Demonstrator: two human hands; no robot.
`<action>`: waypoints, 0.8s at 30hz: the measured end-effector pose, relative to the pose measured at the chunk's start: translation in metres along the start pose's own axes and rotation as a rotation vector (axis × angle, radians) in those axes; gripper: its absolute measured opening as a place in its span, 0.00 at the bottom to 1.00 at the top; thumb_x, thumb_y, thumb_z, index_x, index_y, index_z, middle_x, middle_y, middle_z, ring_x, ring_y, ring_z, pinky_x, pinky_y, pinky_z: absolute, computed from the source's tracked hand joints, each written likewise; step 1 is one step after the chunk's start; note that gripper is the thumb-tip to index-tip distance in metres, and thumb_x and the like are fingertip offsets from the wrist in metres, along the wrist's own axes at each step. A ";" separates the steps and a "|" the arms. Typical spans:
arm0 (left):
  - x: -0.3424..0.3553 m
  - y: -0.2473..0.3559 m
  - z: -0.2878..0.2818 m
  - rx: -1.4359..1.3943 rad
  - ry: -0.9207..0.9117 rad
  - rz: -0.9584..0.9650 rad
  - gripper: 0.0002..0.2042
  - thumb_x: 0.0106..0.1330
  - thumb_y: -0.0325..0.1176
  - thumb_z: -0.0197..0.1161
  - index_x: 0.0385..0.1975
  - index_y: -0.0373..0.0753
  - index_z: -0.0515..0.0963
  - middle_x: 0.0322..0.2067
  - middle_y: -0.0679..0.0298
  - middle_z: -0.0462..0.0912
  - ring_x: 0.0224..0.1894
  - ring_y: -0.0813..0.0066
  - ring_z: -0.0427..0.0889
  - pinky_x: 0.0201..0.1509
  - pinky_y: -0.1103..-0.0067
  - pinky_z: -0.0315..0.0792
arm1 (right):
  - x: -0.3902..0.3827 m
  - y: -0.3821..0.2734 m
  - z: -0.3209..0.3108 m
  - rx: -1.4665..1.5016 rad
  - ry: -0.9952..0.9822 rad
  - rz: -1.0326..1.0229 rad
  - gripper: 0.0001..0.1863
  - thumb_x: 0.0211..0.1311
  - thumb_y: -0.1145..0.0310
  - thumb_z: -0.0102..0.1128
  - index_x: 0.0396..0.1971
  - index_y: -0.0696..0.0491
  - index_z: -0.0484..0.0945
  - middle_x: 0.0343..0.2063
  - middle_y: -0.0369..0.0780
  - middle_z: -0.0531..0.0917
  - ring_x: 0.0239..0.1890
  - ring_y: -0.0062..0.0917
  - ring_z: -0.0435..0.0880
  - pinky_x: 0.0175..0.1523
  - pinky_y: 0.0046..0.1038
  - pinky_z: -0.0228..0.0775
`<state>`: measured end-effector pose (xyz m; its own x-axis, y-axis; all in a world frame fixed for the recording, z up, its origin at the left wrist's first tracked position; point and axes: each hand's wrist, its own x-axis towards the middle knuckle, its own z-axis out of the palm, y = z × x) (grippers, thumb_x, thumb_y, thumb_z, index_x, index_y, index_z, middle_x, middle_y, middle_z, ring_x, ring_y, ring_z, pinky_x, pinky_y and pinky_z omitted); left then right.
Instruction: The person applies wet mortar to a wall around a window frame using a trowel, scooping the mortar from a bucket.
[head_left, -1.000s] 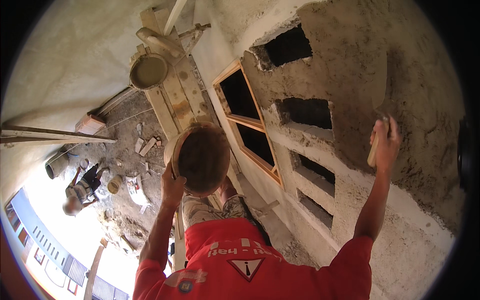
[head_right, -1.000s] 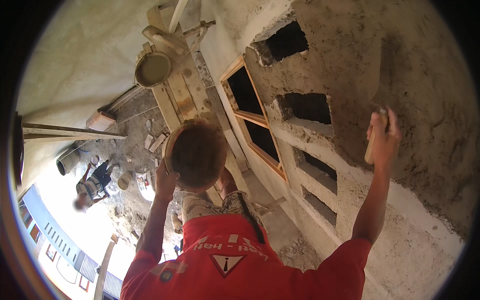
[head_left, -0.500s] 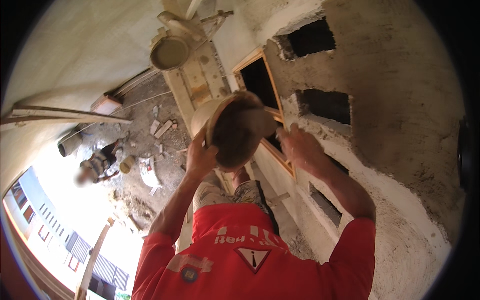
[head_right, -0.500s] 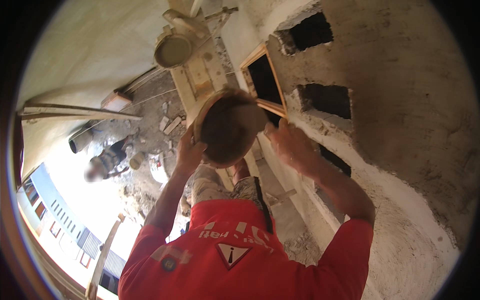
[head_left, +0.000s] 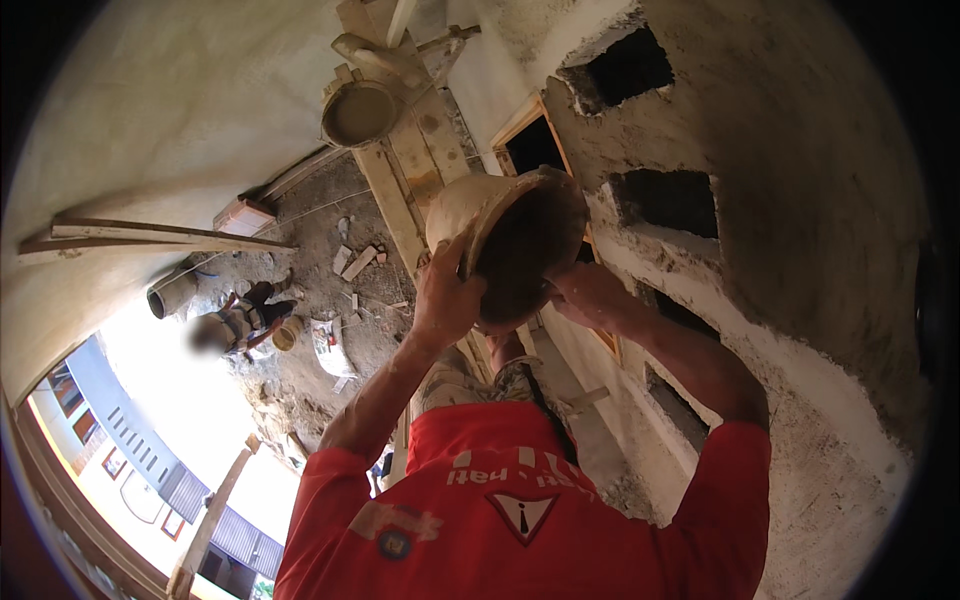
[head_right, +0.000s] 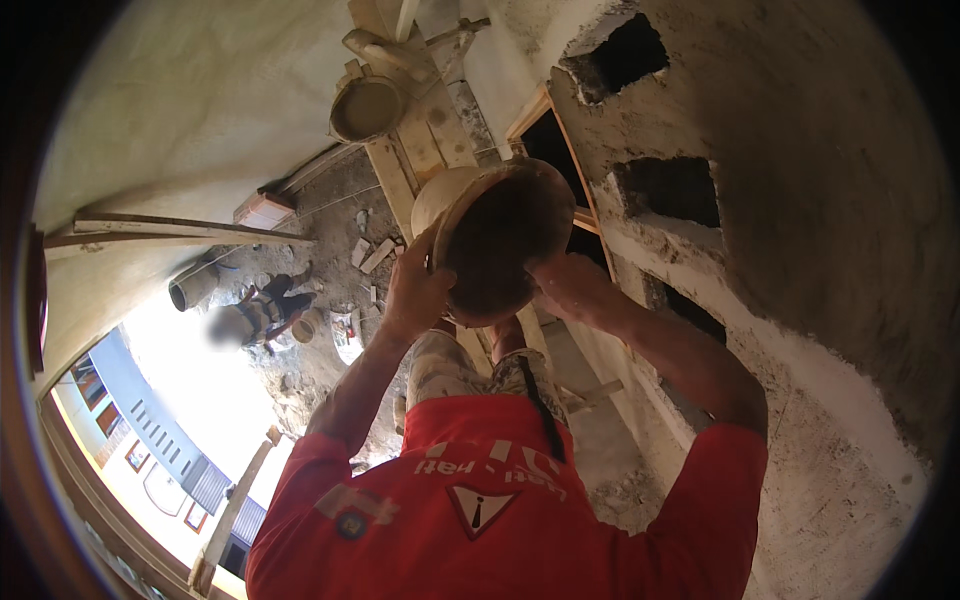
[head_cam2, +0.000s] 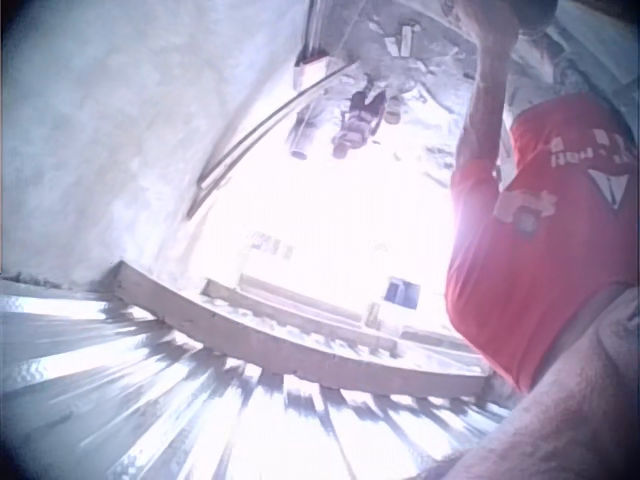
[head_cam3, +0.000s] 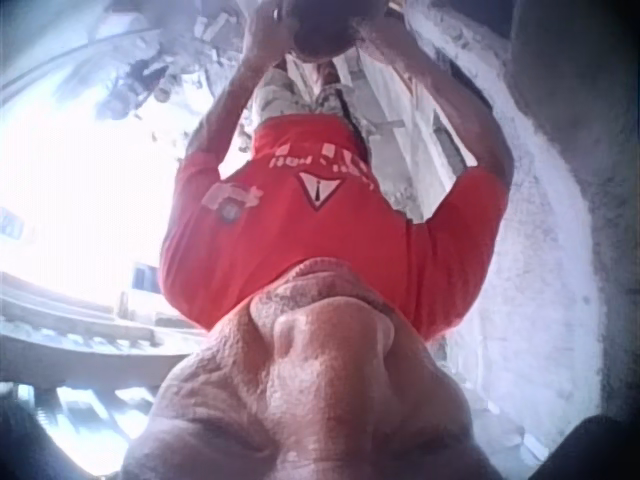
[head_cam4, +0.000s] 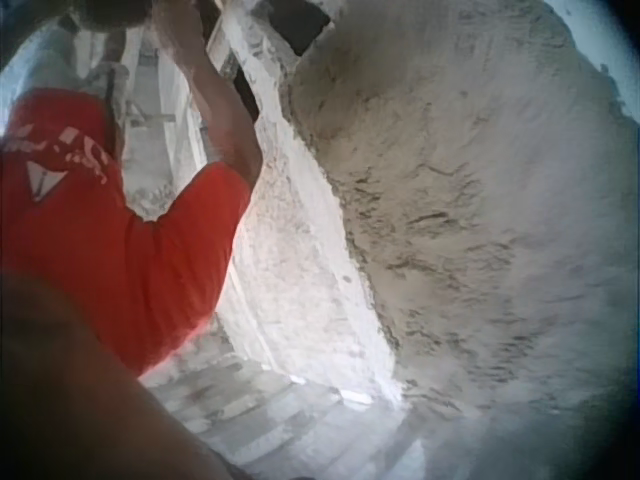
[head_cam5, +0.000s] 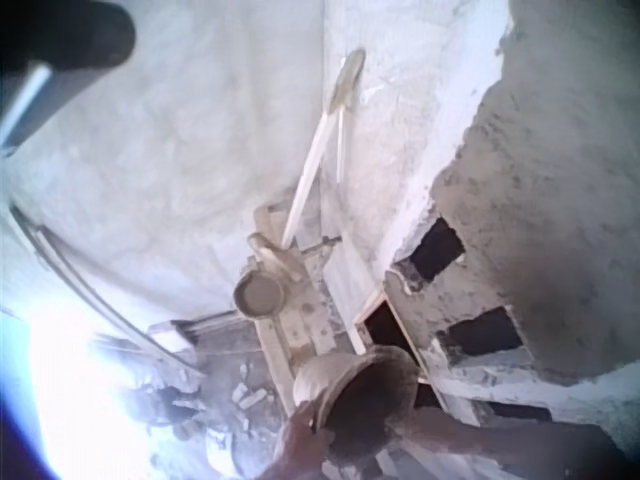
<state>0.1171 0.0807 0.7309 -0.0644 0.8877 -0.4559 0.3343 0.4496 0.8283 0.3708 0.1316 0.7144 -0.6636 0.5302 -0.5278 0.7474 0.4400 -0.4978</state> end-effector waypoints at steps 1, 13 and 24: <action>-0.002 0.006 0.008 0.003 -0.012 0.018 0.36 0.54 0.26 0.60 0.69 0.42 0.67 0.53 0.45 0.78 0.57 0.44 0.78 0.62 0.61 0.71 | 0.000 0.013 0.027 0.090 0.093 -0.016 0.13 0.60 0.64 0.63 0.42 0.55 0.80 0.32 0.48 0.86 0.37 0.45 0.88 0.42 0.43 0.82; -0.002 -0.032 0.033 -0.340 -0.011 -0.061 0.31 0.50 0.22 0.57 0.60 0.30 0.73 0.44 0.59 0.82 0.46 0.71 0.80 0.53 0.75 0.75 | -0.051 0.020 0.095 0.512 0.270 0.147 0.22 0.64 0.61 0.65 0.55 0.54 0.75 0.36 0.49 0.87 0.40 0.44 0.88 0.45 0.40 0.80; 0.026 -0.051 0.061 -0.282 -0.098 -0.107 0.31 0.50 0.20 0.57 0.61 0.31 0.72 0.45 0.61 0.82 0.46 0.72 0.79 0.54 0.77 0.73 | -0.048 0.060 0.135 0.346 0.441 0.284 0.22 0.66 0.60 0.63 0.58 0.50 0.74 0.27 0.46 0.85 0.31 0.42 0.86 0.37 0.40 0.79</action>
<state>0.1560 0.0748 0.6567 0.0103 0.8263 -0.5632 0.0561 0.5618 0.8254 0.4433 0.0347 0.6169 -0.3103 0.8734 -0.3754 0.7900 0.0173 -0.6129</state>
